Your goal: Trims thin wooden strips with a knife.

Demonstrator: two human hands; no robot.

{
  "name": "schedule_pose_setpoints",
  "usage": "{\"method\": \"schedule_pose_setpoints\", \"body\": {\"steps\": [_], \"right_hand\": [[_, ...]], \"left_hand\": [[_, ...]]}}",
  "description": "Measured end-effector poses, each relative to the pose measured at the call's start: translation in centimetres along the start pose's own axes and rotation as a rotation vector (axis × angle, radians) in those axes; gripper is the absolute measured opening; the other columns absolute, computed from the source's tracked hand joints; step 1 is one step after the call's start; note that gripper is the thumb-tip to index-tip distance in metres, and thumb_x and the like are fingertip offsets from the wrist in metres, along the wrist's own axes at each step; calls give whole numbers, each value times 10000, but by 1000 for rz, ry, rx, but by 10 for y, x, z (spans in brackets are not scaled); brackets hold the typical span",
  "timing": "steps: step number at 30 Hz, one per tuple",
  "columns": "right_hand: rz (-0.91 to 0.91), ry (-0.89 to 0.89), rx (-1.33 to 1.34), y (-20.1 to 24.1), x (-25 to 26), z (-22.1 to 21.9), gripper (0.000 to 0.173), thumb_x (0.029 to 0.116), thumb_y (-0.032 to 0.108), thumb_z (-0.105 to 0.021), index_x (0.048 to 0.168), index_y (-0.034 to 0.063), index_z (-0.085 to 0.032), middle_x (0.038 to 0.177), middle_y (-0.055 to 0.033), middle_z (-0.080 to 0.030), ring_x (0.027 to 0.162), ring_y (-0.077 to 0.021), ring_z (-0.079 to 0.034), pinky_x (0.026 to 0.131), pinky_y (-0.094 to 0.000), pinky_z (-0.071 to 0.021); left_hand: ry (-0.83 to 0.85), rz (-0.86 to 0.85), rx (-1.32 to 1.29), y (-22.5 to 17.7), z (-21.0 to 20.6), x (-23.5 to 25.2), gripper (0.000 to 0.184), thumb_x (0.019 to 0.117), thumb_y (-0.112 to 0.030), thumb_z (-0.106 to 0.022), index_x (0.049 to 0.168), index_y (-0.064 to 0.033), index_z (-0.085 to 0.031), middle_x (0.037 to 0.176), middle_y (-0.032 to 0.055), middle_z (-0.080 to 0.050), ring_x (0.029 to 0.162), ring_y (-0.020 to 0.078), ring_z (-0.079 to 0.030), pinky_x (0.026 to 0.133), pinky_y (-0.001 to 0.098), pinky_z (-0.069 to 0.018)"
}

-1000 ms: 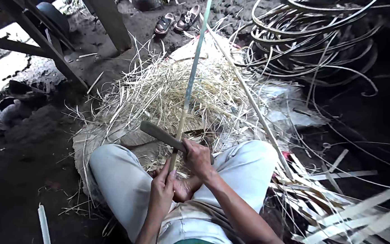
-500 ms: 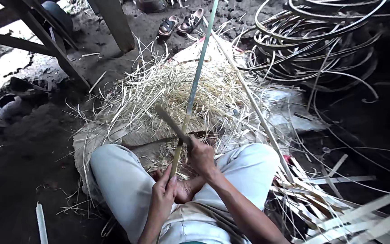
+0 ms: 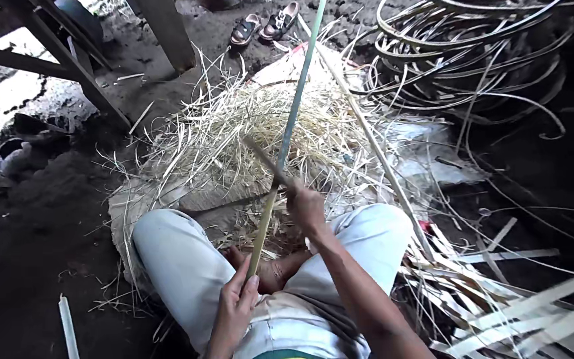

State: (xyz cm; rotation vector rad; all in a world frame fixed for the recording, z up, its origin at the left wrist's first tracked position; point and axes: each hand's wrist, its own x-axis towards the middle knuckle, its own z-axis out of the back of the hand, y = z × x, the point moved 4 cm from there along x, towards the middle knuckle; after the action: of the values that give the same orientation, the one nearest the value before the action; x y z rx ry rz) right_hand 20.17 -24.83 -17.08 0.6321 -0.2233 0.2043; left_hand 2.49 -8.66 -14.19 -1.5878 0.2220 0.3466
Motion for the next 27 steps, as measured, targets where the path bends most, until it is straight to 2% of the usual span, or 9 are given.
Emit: {"method": "schedule_pose_setpoints", "body": {"steps": [2,4,6,8,11,12,17,21,27], "right_hand": [[-171,50,25,-15,13,2,271,1023,67,-540,1285,20,-592,832,-267,-662,702,-486,-663,571,-638,-504],[-133,3,23,-12,8,-4,260,1022,59,-539,1261,0,-623,834,-261,-685,699,-481,-679,580,-633,-519],[57,-83,28,-1,-18,-13,205,924,17,-621,1106,-32,-700,734,-213,-691,600,-417,-683,518,-572,-528],[115,-70,28,3,-25,-13,218,854,7,-669,1060,-23,-735,729,-204,-702,599,-406,-694,508,-556,-528],[-202,164,108,-14,-4,-10,263,1017,65,-555,1263,17,-635,840,-269,-680,741,-490,-674,617,-653,-507],[-248,166,115,-16,1,-11,246,1035,87,-534,1253,11,-621,828,-274,-669,746,-496,-672,620,-655,-506],[14,33,63,1,-21,-21,236,914,14,-627,1126,-1,-729,751,-226,-704,642,-448,-695,550,-606,-522],[-219,183,68,-19,-1,-23,225,1028,89,-542,1215,14,-643,828,-276,-683,762,-506,-684,628,-661,-507],[111,1,10,9,-29,-27,216,837,-46,-665,1042,-33,-731,778,-226,-705,647,-435,-699,518,-572,-520]], "left_hand": [[25,28,-7,1,-1,-5,485,1034,-72,-467,1504,39,-430,614,-105,-419,457,-15,-361,417,161,-330],[16,30,3,4,-2,-1,484,1036,-71,-465,1507,32,-428,612,-106,-422,456,-14,-359,419,161,-331],[0,33,29,7,-2,2,492,1041,-78,-465,1517,34,-410,609,-104,-416,453,-12,-350,419,164,-324],[-3,30,58,8,1,0,499,1037,-84,-468,1517,36,-407,608,-108,-412,450,-16,-349,418,161,-327],[12,74,40,11,4,-14,496,1032,-69,-469,1513,39,-411,609,-108,-423,453,-16,-363,419,165,-337],[13,85,40,12,5,-15,497,1031,-71,-468,1514,33,-414,609,-105,-421,454,-12,-362,419,169,-336],[-30,46,131,18,12,-13,493,1036,-86,-472,1510,42,-420,612,-95,-439,455,-5,-369,428,177,-349],[-15,66,142,21,16,-26,489,1031,-66,-470,1506,42,-429,620,-97,-446,467,-16,-373,437,165,-351],[-22,20,240,28,23,-23,497,1035,-103,-487,1512,25,-434,620,-91,-468,469,-12,-383,444,176,-362]]}}
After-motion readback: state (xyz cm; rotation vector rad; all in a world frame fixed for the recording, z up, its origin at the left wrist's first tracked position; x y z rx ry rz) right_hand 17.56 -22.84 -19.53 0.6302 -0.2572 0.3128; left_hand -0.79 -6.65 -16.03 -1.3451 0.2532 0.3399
